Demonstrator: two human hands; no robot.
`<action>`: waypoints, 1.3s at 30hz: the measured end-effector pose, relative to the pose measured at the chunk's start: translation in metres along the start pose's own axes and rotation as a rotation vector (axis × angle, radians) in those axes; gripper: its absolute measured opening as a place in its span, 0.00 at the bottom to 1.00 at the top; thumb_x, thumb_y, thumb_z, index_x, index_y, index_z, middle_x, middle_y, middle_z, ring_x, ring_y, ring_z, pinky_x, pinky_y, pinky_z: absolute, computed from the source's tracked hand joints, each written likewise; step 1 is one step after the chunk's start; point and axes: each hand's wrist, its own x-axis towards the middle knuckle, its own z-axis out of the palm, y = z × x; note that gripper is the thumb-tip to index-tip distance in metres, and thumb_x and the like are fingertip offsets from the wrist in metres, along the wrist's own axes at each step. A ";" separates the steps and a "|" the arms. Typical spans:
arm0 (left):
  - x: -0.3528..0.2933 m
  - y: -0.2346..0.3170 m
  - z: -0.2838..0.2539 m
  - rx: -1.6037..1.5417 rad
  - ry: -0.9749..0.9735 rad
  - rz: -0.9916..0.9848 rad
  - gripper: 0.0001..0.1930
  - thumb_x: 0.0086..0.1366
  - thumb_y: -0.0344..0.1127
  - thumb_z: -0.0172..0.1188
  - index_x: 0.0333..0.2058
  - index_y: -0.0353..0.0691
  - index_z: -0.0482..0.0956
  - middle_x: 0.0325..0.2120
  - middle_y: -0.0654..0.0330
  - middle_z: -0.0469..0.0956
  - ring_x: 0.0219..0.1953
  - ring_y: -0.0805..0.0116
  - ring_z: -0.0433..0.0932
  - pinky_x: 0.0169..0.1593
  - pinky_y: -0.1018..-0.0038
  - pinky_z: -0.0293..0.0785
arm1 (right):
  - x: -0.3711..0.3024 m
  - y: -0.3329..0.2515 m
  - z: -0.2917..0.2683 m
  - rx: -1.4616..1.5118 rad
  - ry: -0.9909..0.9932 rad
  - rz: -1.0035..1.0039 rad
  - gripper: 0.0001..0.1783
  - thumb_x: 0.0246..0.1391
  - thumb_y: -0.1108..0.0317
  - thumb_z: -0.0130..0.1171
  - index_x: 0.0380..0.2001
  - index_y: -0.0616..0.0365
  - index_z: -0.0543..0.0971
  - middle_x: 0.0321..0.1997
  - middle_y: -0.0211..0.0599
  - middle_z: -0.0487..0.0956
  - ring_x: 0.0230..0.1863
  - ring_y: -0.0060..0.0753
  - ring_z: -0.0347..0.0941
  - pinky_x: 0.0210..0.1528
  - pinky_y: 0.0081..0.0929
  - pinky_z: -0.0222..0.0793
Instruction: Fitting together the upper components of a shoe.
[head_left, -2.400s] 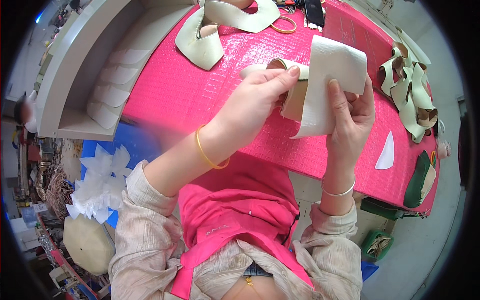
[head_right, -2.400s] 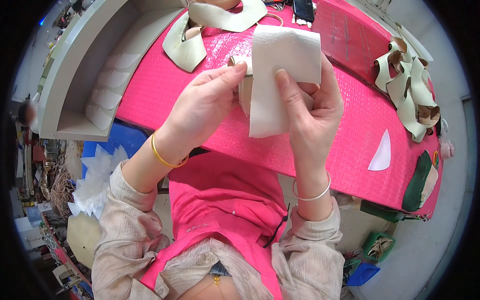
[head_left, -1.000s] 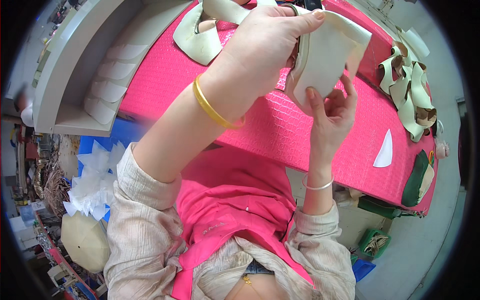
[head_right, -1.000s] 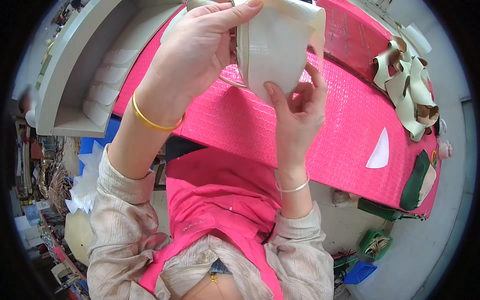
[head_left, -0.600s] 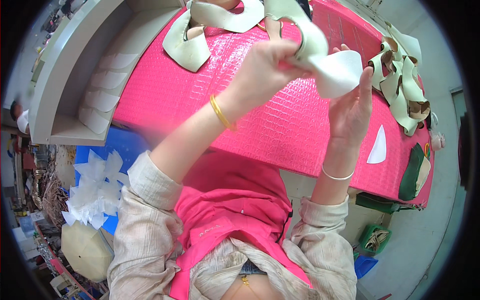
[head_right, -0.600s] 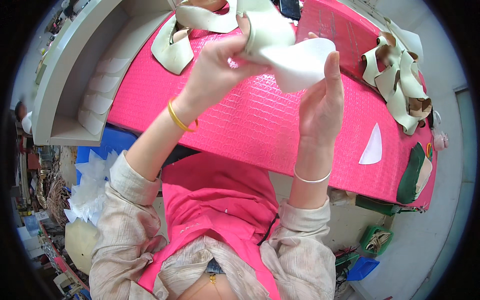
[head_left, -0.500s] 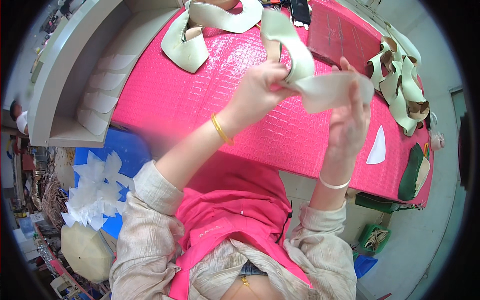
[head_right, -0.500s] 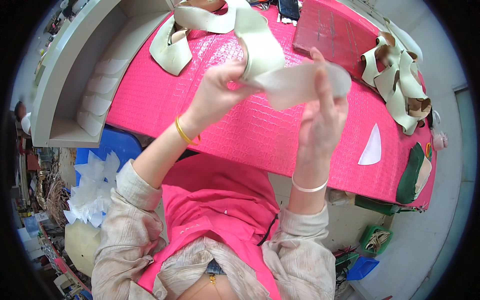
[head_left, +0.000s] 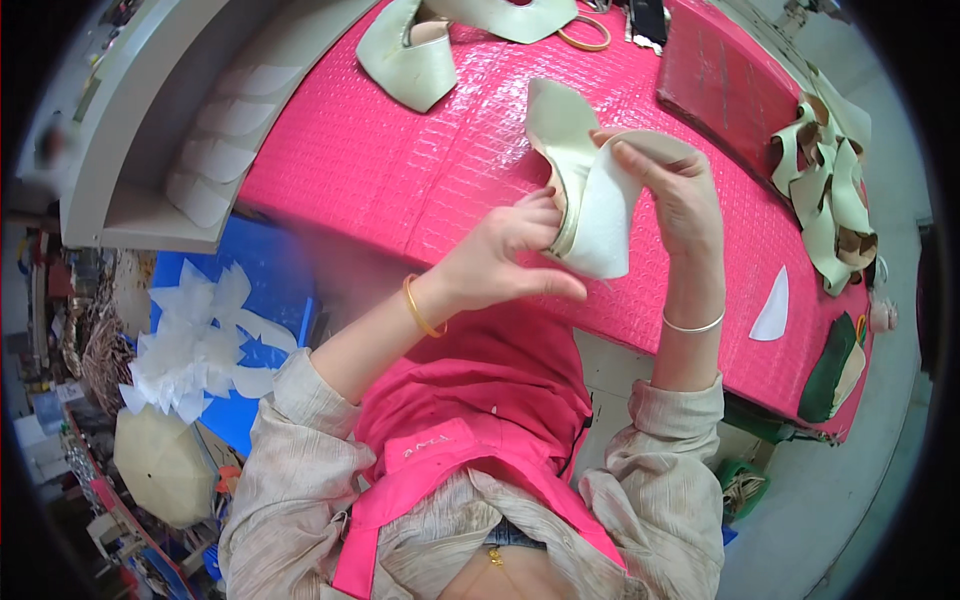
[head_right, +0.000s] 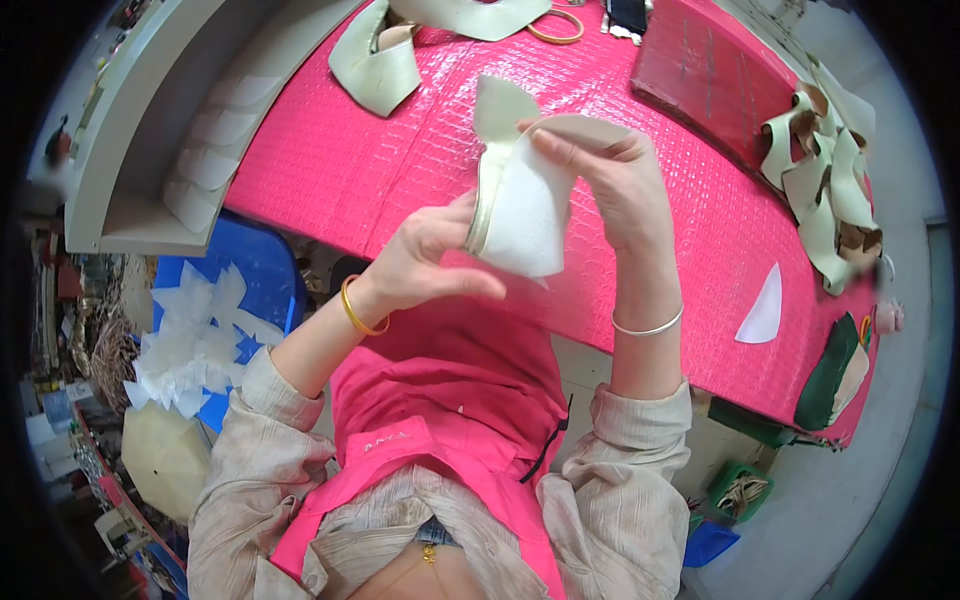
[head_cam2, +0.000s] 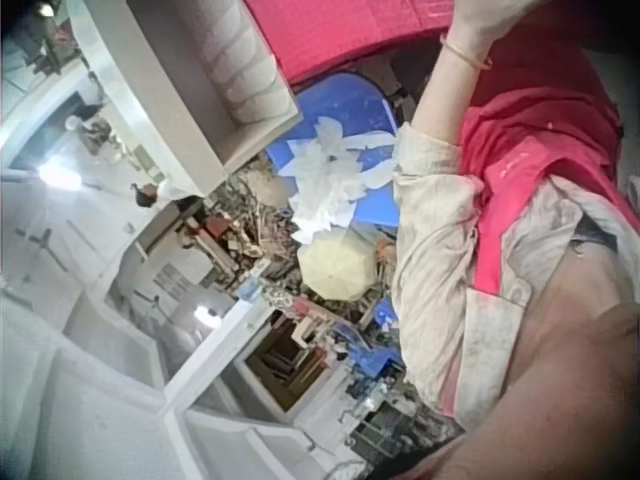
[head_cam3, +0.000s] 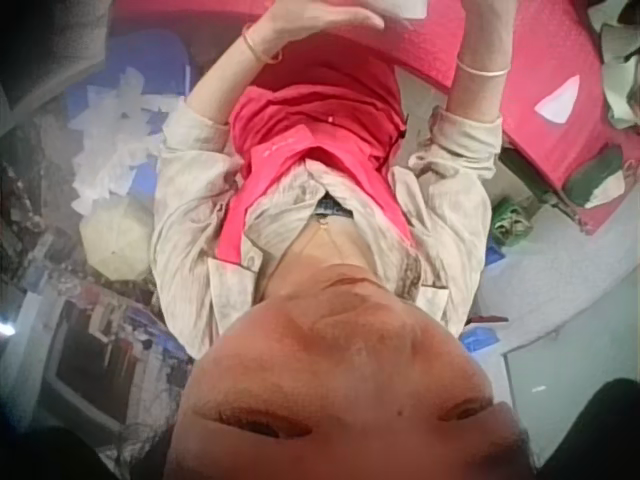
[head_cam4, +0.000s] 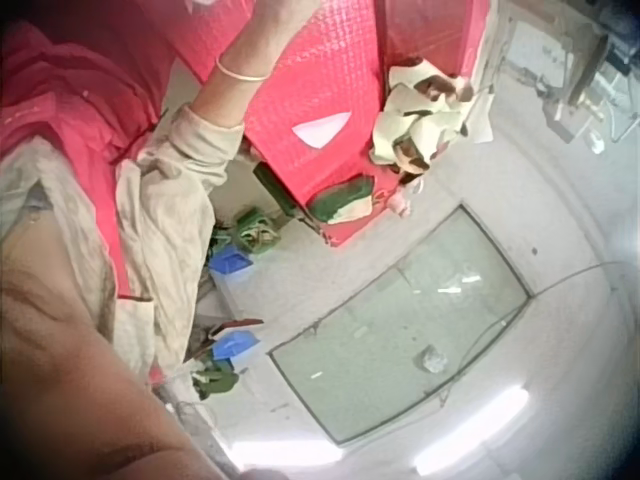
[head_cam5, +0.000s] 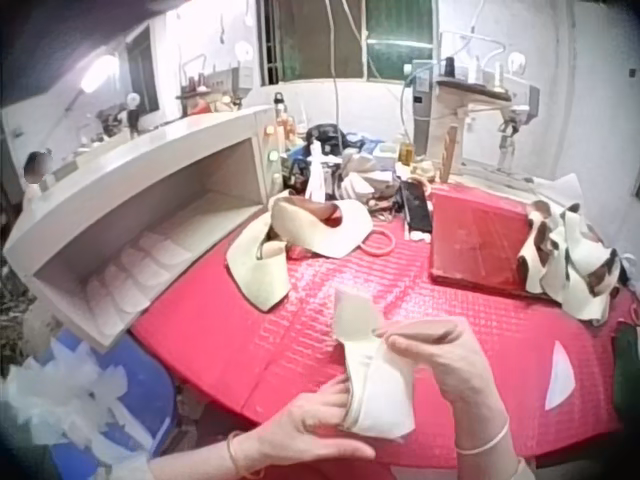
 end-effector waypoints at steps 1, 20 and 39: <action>-0.007 0.004 0.001 -0.042 0.022 -0.073 0.10 0.46 0.31 0.64 0.30 0.37 0.78 0.35 0.55 0.74 0.44 0.59 0.68 0.51 0.70 0.59 | -0.002 0.007 0.003 0.004 -0.030 0.072 0.08 0.43 0.73 0.59 0.30 0.63 0.79 0.30 0.35 0.79 0.32 0.22 0.73 0.37 0.20 0.67; -0.083 0.021 -0.002 -0.569 0.292 -0.654 0.16 0.54 0.29 0.58 0.40 0.30 0.69 0.33 0.62 0.74 0.36 0.77 0.71 0.39 0.77 0.70 | -0.043 0.023 0.069 -0.263 -0.295 0.153 0.07 0.41 0.74 0.60 0.28 0.58 0.80 0.26 0.29 0.74 0.30 0.19 0.70 0.33 0.18 0.66; -0.068 0.025 0.016 -0.864 0.325 -0.671 0.26 0.54 0.26 0.55 0.52 0.33 0.59 0.43 0.60 0.69 0.44 0.74 0.68 0.49 0.75 0.64 | -0.004 0.041 0.051 -0.786 0.083 -0.271 0.20 0.33 0.67 0.67 0.29 0.61 0.69 0.22 0.30 0.64 0.24 0.20 0.59 0.24 0.18 0.57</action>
